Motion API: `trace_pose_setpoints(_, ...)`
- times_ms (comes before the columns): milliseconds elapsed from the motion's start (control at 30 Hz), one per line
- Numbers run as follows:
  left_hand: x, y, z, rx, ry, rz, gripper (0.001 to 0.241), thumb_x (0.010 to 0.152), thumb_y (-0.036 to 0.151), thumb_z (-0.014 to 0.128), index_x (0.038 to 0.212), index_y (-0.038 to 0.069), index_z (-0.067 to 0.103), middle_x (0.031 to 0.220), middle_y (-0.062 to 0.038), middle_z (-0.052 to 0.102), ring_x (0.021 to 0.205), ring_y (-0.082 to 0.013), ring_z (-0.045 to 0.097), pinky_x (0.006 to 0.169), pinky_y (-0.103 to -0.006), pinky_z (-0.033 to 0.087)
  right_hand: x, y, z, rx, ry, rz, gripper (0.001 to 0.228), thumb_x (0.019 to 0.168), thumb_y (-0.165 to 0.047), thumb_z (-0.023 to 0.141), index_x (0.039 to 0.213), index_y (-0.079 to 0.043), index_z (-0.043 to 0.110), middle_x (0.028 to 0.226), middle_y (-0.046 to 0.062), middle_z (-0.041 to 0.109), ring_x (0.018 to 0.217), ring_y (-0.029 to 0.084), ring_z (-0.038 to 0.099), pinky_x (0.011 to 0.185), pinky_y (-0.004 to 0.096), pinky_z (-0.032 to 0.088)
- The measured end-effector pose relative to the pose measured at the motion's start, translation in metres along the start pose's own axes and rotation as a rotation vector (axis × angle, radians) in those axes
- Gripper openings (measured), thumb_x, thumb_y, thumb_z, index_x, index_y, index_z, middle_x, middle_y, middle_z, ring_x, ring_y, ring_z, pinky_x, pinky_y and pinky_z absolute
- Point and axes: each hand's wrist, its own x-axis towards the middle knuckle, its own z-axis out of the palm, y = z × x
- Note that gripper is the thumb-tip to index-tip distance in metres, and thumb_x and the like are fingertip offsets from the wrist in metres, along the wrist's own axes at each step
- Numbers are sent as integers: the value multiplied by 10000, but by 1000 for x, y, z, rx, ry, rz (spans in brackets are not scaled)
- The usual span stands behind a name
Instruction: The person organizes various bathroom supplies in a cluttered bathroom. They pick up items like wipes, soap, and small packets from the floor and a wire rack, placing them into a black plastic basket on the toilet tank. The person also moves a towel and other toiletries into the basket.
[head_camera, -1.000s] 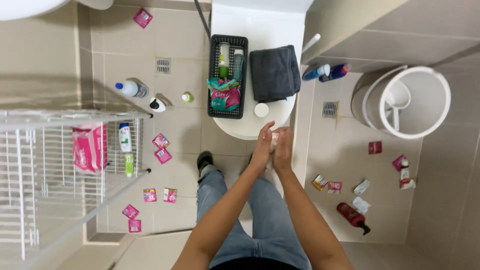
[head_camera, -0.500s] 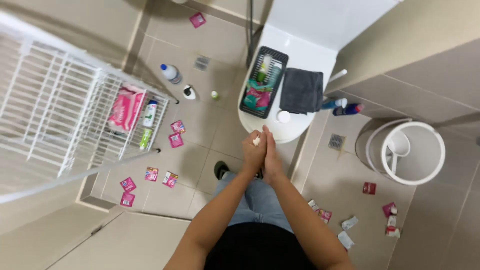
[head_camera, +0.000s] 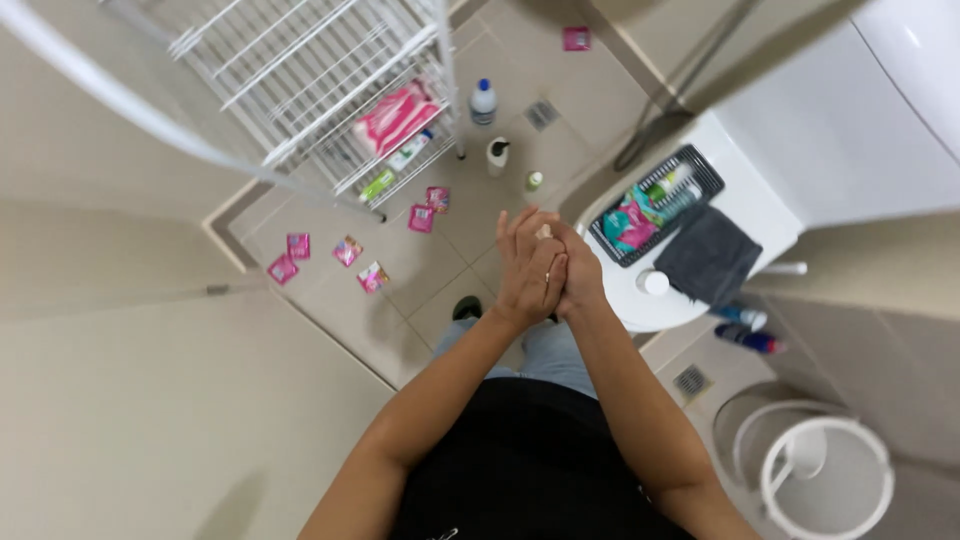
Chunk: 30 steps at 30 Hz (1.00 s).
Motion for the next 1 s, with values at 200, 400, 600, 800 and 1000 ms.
trace_pose_setpoints(200,-3,22,3,-249,283,-292,550,1118,367,331,1586,80,312,1589,-195,359,1502,-409,299,1247,-575,152,45,15,-32,-249,-276,-69,282,1002,-147,641,728,-98,597,715,27,640,639,123,602,640,268,526)
trace_pose_setpoints(400,-28,37,17,-378,651,-606,586,1137,461,311,1576,88,417,1559,-118,457,1556,-367,206,1292,-524,65,67,52,-48,-543,-544,-75,248,960,-62,582,782,-110,415,722,44,459,677,140,455,624,278,377)
trace_pose_setpoints(600,-65,59,-13,-249,1101,-680,361,1125,220,406,1133,57,729,1103,-120,747,1165,-283,674,1099,-439,450,46,103,-51,-790,-857,-57,165,1027,-140,524,1073,-148,366,1044,68,386,974,193,376,848,328,305)
trace_pose_setpoints(800,-110,74,-67,-1,1428,-801,311,945,-32,460,759,103,669,743,-57,675,742,-187,607,802,-323,526,16,178,-44,-986,-1188,-56,311,1094,-218,467,1364,-186,317,1366,92,312,1270,245,297,1071,378,233)
trace_pose_setpoints(1000,-222,79,-134,150,1635,-800,348,915,135,438,628,79,627,582,-94,554,628,-170,520,638,-321,481,-50,277,-45,-1089,-1508,-105,520,1160,-297,410,1656,-225,268,1688,115,239,1567,297,217,1295,427,161)
